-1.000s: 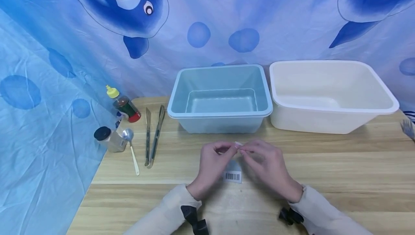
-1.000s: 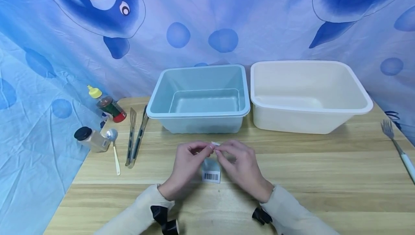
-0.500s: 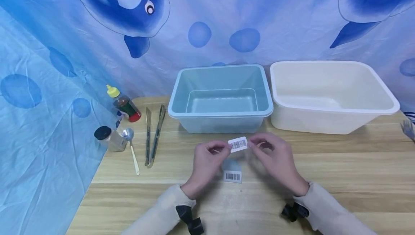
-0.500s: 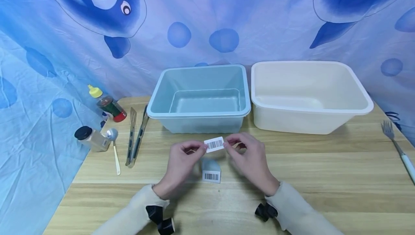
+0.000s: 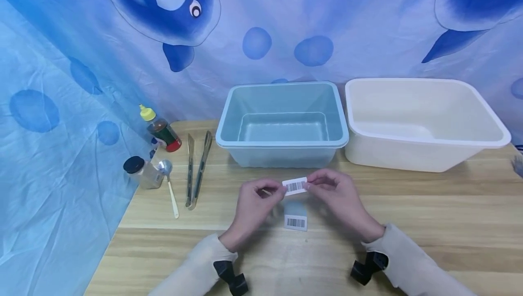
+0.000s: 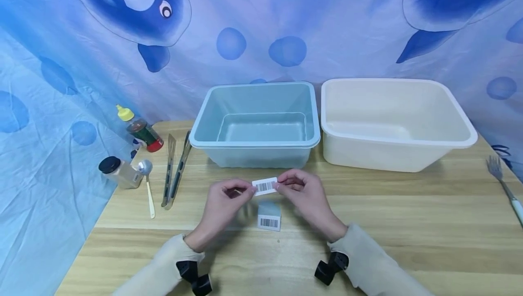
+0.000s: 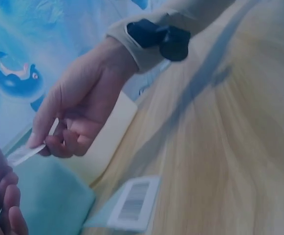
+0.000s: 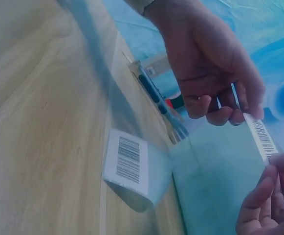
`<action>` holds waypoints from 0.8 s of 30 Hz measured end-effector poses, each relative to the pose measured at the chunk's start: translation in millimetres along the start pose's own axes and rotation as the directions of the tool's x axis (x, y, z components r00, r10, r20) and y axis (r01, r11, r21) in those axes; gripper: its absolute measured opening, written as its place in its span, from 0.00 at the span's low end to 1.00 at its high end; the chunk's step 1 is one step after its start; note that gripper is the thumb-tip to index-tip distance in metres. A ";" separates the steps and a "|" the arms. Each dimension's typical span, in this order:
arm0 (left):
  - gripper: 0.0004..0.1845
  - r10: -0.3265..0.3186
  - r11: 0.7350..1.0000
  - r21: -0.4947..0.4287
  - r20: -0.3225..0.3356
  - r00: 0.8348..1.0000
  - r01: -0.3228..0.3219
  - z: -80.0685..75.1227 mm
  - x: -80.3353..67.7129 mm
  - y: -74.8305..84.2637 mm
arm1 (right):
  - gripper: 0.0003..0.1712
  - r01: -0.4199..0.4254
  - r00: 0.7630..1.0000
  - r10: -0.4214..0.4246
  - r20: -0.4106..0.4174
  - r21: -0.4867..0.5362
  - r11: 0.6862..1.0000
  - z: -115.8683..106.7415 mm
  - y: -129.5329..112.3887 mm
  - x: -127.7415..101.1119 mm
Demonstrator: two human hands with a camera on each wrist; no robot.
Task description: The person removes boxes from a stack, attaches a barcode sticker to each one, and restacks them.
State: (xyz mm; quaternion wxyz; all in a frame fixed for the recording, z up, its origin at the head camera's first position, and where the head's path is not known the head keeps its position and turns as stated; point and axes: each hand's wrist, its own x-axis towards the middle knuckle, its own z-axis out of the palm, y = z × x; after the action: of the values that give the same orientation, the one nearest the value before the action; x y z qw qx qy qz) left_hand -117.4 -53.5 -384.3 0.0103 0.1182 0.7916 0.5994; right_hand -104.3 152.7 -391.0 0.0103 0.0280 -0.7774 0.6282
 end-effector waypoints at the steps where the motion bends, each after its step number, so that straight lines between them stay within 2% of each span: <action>1: 0.03 0.002 1.000 0.006 -0.002 1.000 -0.002 -1.8 0.1 -1.5 | 0.08 -0.003 1.000 0.003 0.008 0.004 1.000 1.5 0.3 0.6; 6: 0.04 0.020 0.999 0.025 0.000 1.000 -0.020 -10.7 1.5 -6.7 | 0.07 0.006 0.999 -0.006 0.031 0.016 1.000 9.1 0.8 5.3; 14: 0.09 0.079 0.992 0.099 -0.016 0.997 -0.077 -18.8 11.1 -14.2 | 0.08 0.018 1.000 -0.018 -0.006 0.056 0.998 21.8 3.4 17.9; 24: 0.19 0.123 0.975 0.185 0.031 0.992 -0.127 -21.3 22.4 -21.6 | 0.12 0.131 0.991 -0.130 -0.022 0.123 0.984 30.1 8.5 27.7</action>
State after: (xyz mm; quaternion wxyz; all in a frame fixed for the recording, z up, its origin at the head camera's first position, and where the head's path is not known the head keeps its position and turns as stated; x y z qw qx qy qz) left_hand -146.3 -74.7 -396.1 -0.0308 0.1740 0.8352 0.5208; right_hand -131.9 124.2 -404.2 0.0552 0.0749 -0.7333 0.6735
